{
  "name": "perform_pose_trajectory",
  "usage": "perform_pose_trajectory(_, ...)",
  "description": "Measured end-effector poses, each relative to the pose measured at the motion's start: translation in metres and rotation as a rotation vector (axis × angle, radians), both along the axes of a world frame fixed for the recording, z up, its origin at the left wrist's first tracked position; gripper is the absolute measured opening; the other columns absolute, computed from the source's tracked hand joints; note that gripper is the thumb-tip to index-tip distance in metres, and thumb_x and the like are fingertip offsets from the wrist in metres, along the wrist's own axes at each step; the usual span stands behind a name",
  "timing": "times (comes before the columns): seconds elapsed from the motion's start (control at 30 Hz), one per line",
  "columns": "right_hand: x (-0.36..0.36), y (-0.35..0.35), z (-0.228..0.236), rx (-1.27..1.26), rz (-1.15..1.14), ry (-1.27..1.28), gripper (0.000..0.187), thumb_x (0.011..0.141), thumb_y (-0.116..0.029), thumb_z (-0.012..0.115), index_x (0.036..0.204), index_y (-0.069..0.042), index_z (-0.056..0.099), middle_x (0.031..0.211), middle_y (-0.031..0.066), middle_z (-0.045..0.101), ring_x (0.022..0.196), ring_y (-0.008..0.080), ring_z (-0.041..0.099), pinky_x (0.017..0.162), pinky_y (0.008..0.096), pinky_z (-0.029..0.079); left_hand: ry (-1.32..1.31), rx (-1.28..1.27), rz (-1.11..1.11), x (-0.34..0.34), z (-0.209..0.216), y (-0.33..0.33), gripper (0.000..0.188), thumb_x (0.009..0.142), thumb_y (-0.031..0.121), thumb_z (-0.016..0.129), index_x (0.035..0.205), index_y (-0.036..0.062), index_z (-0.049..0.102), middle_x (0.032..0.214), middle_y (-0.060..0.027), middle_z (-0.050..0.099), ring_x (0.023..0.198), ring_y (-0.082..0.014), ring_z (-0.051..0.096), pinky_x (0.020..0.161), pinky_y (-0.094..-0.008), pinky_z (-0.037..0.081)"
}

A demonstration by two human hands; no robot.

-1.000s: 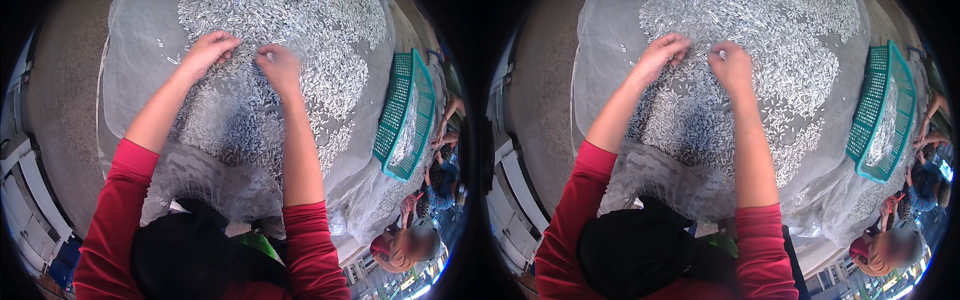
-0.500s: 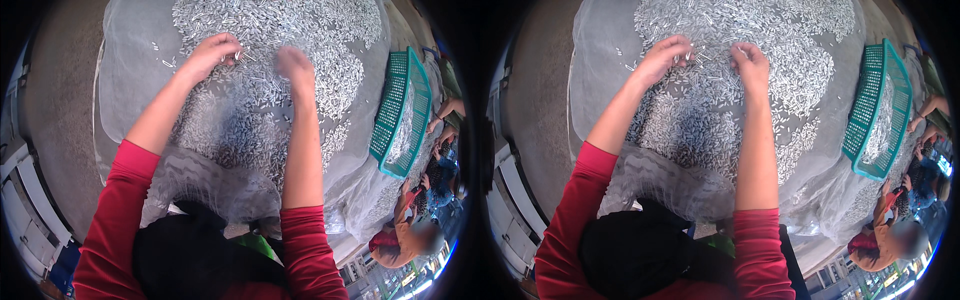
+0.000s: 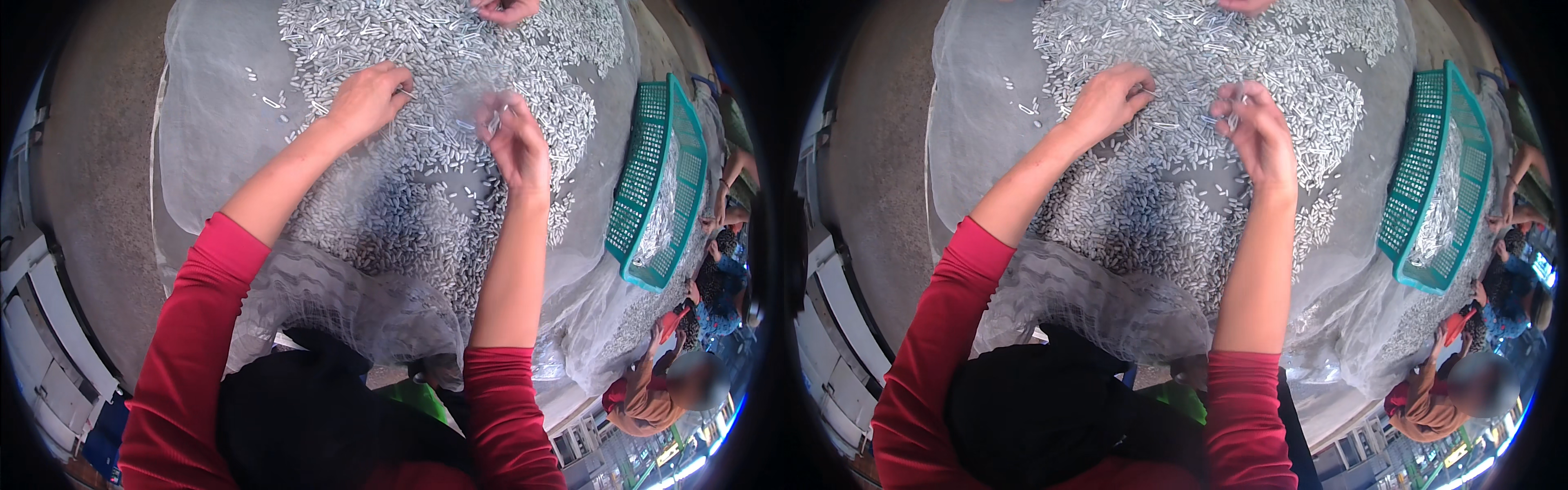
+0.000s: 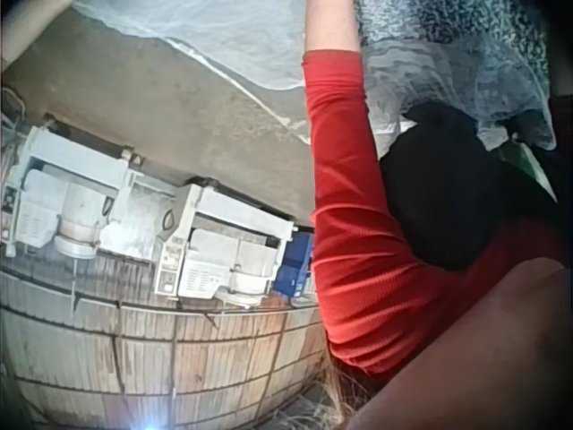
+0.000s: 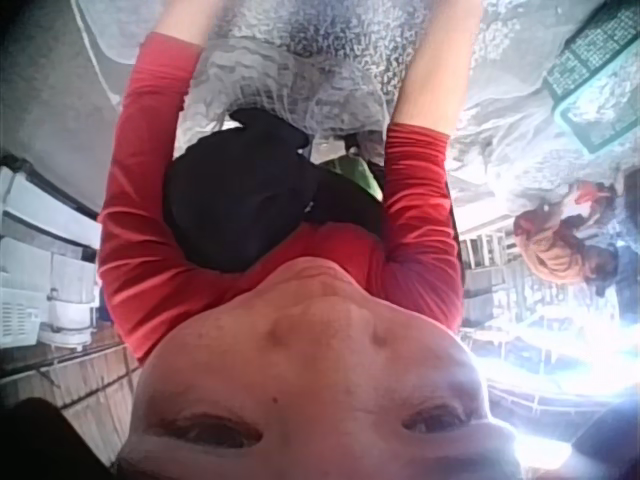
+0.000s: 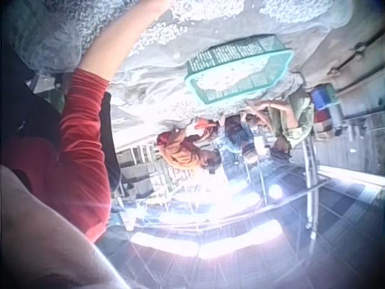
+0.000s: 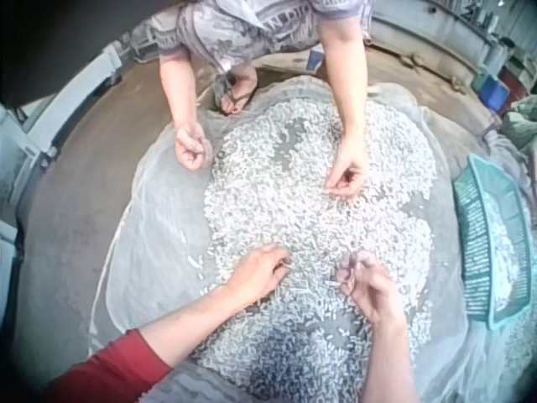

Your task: The person repeatedly picks up small silver cylindrical parts from a large pile on a white sheet and places them into a green plastic basket. The hands work continuously over the pile, transferring parts one by one or in small handfuls.

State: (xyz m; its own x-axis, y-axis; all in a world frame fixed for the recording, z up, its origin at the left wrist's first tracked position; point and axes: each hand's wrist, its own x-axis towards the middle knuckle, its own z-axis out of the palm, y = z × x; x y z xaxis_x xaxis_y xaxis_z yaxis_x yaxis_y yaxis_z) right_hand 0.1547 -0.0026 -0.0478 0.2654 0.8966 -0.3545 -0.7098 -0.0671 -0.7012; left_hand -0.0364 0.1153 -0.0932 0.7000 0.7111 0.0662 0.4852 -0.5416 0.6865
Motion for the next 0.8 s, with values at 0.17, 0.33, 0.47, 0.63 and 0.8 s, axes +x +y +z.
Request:
perform_pose_trajectory(0.17,-0.007,-0.02,-0.025,-0.311,0.083,-0.983,0.01,0.076,-0.006,0.07,0.085,-0.008,0.066,0.072,-0.0002,0.054,0.06,0.0118,0.051,0.057,0.0257,0.042,-0.169,-0.552,0.067,-0.005,0.008,0.009,0.015,0.081,0.018,0.07,0.09,0.006,0.067,0.087,-0.0019,0.065,0.084,-0.0127,0.059,0.079,-0.0273,0.045)
perform_pose_trajectory(0.33,-0.021,-0.02,-0.044,-0.248,0.143,-1.616,0.011,0.076,-0.01,0.069,0.087,-0.01,0.066,0.071,0.0018,0.054,0.059,0.0123,0.052,0.057,0.0275,0.044,-0.21,-0.784,0.059,-0.013,0.016,0.014,0.013,0.084,0.017,0.069,0.091,0.0065,0.067,0.093,0.0009,0.065,0.089,-0.0089,0.057,0.08,-0.0239,0.043)
perform_pose_trajectory(0.47,-0.012,-0.027,-0.033,-0.221,0.059,-0.641,0.008,0.079,-0.009,0.066,0.086,-0.009,0.062,0.072,0.0,0.055,0.061,0.0107,0.053,0.051,0.0261,0.038,-0.442,-1.21,0.066,-0.019,0.023,0.016,0.013,0.085,0.016,0.066,0.094,0.007,0.063,0.087,0.0017,0.061,0.083,-0.0091,0.055,0.071,-0.0241,0.041)
perform_pose_trajectory(0.63,-0.005,-0.021,-0.029,-0.277,0.103,-0.551,0.012,0.077,-0.009,0.067,0.088,-0.005,0.062,0.073,0.0025,0.058,0.062,0.0134,0.055,0.052,0.027,0.039,-0.59,-1.351,0.014,-0.017,0.024,0.002,0.017,0.087,0.017,0.064,0.099,0.0066,0.059,0.08,0.0021,0.056,0.072,-0.0067,0.049,0.063,-0.0226,0.038)
perform_pose_trajectory(0.8,-0.019,0.007,-0.048,-0.159,0.124,-1.564,0.02,0.074,-0.011,0.072,0.093,-0.006,0.069,0.082,0.0111,0.065,0.068,0.0229,0.062,0.066,0.0343,0.049,-0.117,-0.726,0.014,-0.002,0.011,-0.014,0.017,0.08,0.019,0.069,0.091,0.0057,0.065,0.07,-0.0002,0.059,0.065,-0.0152,0.057,0.058,-0.0284,0.045)
